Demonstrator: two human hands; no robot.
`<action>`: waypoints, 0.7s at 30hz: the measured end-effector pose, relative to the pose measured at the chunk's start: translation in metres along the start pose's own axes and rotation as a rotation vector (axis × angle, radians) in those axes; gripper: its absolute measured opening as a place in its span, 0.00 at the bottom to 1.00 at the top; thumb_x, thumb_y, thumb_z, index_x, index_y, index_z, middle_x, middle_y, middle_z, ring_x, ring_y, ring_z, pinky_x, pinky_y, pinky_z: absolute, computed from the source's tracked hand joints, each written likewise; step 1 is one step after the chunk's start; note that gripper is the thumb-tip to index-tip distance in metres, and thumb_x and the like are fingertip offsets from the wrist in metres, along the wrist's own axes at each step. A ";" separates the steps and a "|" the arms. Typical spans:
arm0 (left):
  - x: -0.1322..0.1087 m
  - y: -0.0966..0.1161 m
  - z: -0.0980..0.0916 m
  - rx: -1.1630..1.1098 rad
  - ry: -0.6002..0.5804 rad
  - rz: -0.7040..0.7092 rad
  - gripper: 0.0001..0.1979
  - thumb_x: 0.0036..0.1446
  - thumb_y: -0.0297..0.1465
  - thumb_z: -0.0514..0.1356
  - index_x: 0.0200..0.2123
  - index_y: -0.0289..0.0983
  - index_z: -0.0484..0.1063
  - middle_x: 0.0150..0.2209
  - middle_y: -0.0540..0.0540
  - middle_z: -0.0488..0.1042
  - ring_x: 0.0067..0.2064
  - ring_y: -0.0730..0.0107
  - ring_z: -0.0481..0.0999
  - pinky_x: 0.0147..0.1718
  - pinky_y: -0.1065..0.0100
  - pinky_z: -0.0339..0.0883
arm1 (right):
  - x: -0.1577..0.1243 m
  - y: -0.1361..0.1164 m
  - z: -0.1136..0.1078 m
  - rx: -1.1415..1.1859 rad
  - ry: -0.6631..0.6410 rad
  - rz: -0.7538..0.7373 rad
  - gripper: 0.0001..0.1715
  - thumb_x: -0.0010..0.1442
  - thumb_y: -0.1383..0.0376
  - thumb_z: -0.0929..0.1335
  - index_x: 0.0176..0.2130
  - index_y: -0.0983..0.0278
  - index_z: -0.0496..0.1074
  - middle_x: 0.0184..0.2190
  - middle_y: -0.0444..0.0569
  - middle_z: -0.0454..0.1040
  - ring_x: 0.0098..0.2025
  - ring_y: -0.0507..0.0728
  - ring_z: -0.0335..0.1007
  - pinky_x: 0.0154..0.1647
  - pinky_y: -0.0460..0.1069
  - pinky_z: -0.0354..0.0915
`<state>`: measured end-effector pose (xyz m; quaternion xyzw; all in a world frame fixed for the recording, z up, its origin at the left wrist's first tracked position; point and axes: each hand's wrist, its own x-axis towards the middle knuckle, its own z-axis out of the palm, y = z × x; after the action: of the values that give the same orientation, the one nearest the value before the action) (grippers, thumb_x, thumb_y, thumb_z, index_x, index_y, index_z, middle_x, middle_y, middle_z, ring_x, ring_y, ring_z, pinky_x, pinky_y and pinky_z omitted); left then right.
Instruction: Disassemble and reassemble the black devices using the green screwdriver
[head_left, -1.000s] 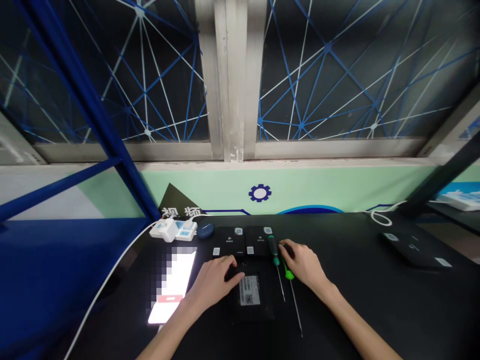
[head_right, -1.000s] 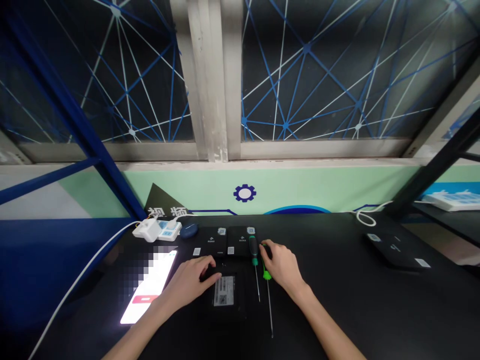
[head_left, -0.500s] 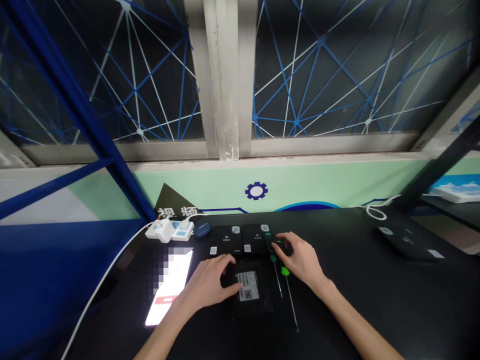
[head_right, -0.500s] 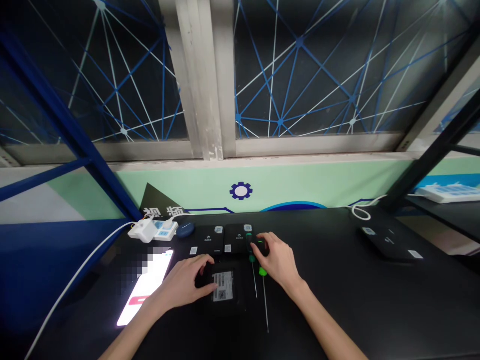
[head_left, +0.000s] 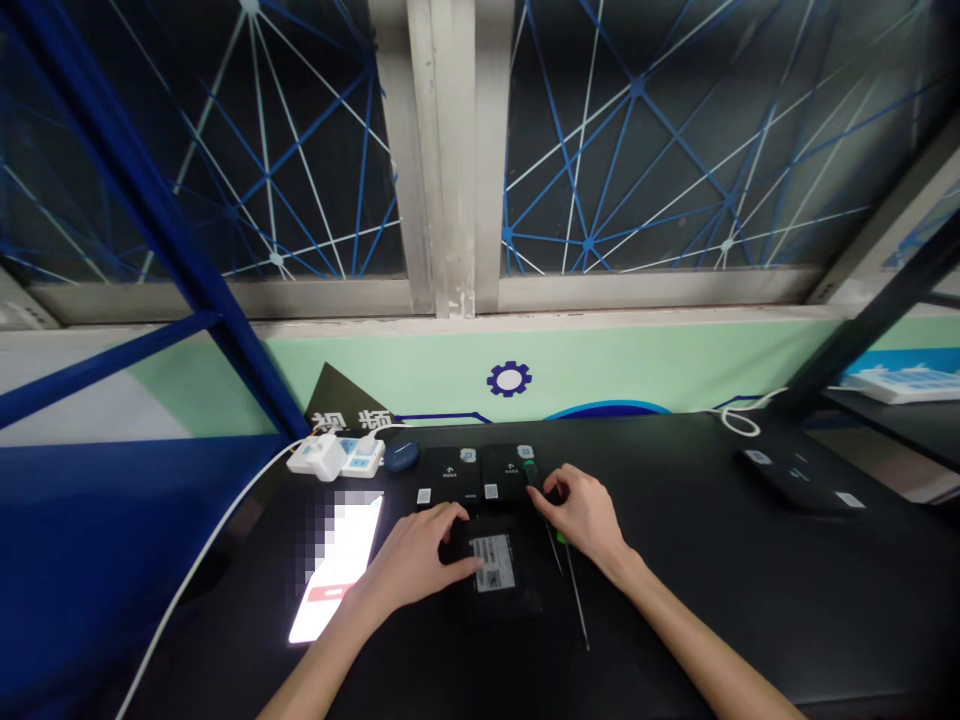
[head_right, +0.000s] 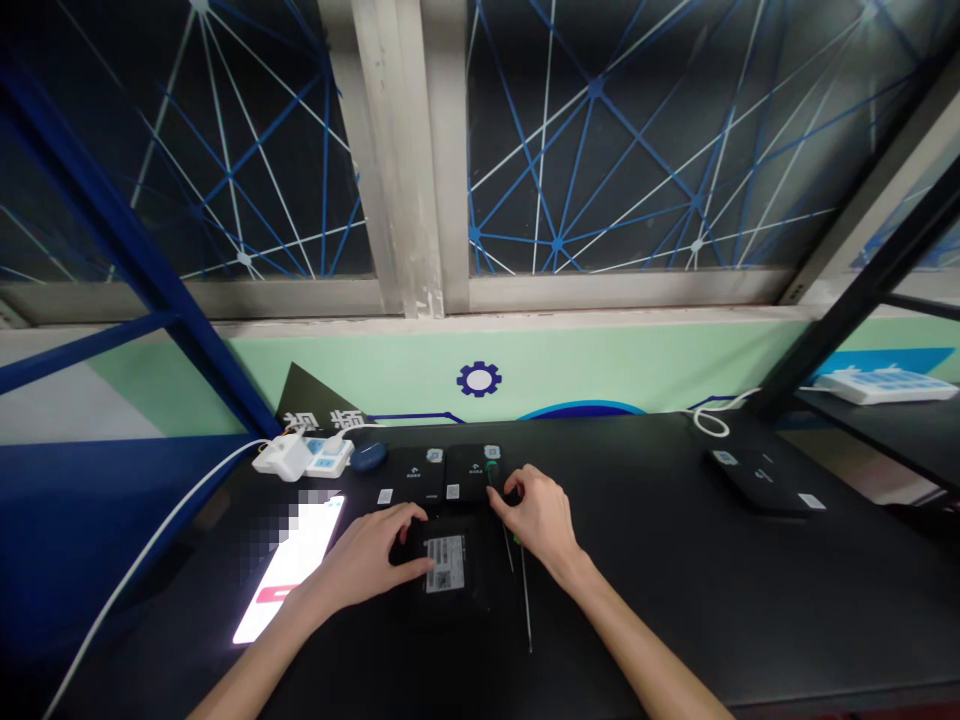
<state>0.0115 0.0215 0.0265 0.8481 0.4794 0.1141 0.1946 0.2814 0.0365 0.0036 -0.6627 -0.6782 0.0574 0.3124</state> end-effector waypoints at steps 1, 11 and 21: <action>0.000 0.000 0.000 0.000 0.002 0.001 0.22 0.56 0.50 0.61 0.48 0.44 0.69 0.35 0.50 0.73 0.35 0.62 0.74 0.33 0.66 0.61 | 0.000 0.000 -0.001 0.047 0.007 0.005 0.20 0.57 0.50 0.69 0.24 0.61 0.70 0.23 0.44 0.68 0.25 0.54 0.64 0.27 0.48 0.55; -0.001 -0.001 0.000 0.008 -0.054 -0.034 0.24 0.56 0.52 0.59 0.49 0.44 0.69 0.29 0.52 0.72 0.32 0.62 0.74 0.29 0.67 0.56 | 0.002 0.002 -0.007 1.050 -0.083 0.124 0.19 0.62 0.49 0.67 0.35 0.61 0.63 0.23 0.39 0.66 0.17 0.48 0.52 0.18 0.44 0.50; -0.003 0.002 -0.002 0.006 -0.045 -0.031 0.24 0.57 0.52 0.59 0.49 0.44 0.69 0.29 0.51 0.73 0.32 0.61 0.75 0.30 0.67 0.58 | 0.016 -0.011 -0.020 1.231 -0.137 0.147 0.19 0.65 0.50 0.64 0.32 0.62 0.65 0.26 0.48 0.76 0.24 0.54 0.68 0.25 0.47 0.64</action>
<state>0.0106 0.0186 0.0291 0.8435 0.4884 0.0905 0.2045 0.2829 0.0438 0.0310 -0.4009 -0.4921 0.5015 0.5879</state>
